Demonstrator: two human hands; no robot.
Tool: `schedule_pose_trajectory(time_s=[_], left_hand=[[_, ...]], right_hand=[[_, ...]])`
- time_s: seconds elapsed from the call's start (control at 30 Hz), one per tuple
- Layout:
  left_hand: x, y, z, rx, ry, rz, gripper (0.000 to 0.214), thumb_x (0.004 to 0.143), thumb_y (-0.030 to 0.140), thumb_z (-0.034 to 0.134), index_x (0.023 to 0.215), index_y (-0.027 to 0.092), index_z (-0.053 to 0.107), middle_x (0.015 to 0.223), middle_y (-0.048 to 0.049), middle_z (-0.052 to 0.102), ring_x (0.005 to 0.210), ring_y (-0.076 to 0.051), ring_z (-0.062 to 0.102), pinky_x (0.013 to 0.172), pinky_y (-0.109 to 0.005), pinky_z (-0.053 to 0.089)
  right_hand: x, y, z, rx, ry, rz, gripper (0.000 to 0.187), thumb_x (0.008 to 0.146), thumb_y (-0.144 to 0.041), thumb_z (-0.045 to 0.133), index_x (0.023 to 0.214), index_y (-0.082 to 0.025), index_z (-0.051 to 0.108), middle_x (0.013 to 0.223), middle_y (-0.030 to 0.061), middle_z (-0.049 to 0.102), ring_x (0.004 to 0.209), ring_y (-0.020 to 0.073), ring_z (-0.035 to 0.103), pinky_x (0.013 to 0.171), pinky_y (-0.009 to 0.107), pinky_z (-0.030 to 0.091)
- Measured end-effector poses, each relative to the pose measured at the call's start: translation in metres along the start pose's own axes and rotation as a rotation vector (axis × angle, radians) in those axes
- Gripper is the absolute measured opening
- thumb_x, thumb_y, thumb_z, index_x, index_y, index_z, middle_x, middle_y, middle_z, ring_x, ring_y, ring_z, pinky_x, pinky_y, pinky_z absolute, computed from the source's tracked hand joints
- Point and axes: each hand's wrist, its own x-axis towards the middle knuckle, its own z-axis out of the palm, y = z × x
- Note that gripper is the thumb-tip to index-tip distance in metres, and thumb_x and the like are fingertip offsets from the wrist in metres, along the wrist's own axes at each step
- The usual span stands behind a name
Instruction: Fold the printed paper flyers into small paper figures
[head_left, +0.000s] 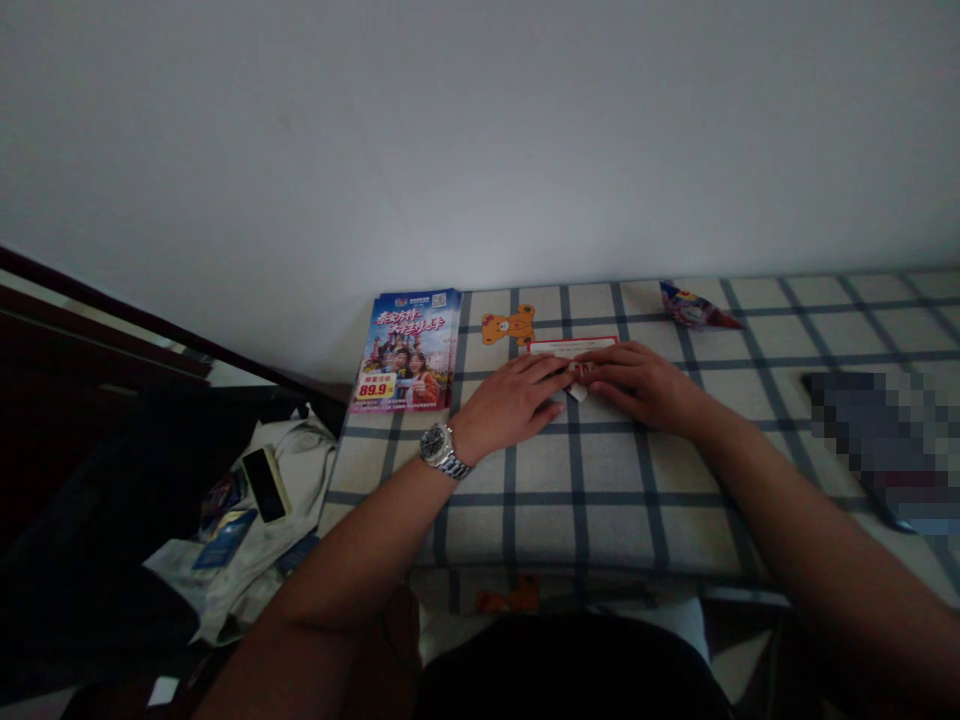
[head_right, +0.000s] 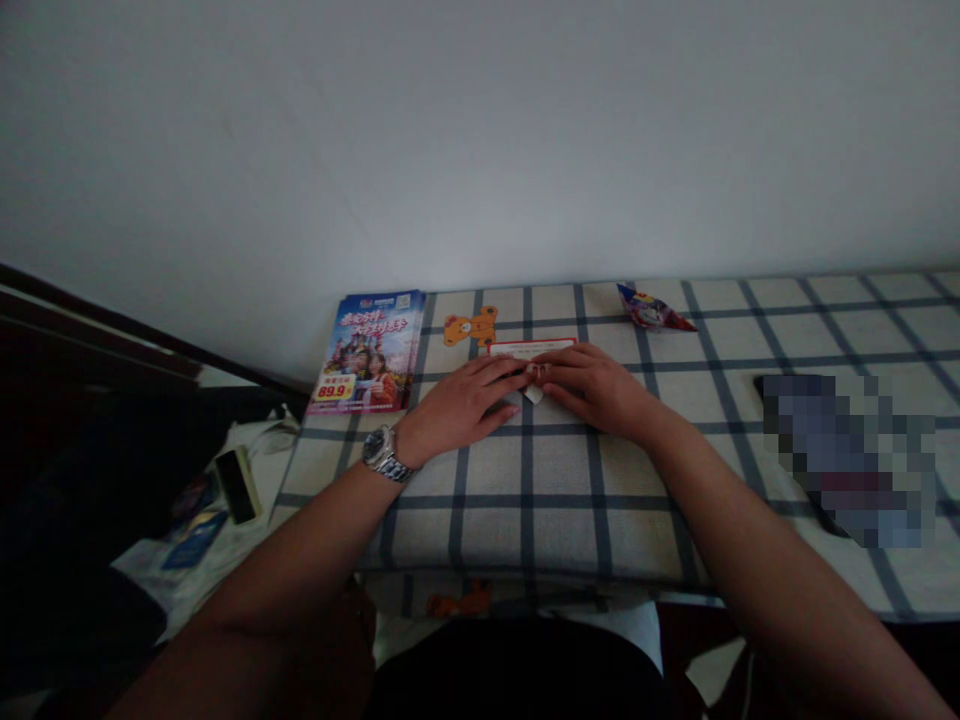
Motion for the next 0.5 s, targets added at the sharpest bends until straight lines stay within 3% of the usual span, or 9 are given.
schedule_pose_trajectory(time_s=[0.5], left_hand=[[-0.0028,-0.0064,-0.0024,-0.097,-0.027,0.025,0.039,0.106,0.031,0.058,0.144,0.023,0.058,0.157,-0.0096,0.053,0.150,-0.026,0.046,0.129,-0.051,0.036]], right_hand=[[0.0008,0.0004,-0.0003,-0.078,-0.053,0.008,0.028,0.108,-0.028,0.051,0.127,-0.023,0.071,0.133,0.0080,0.075,0.119,0.0285,0.066,0.106,0.050,0.052]])
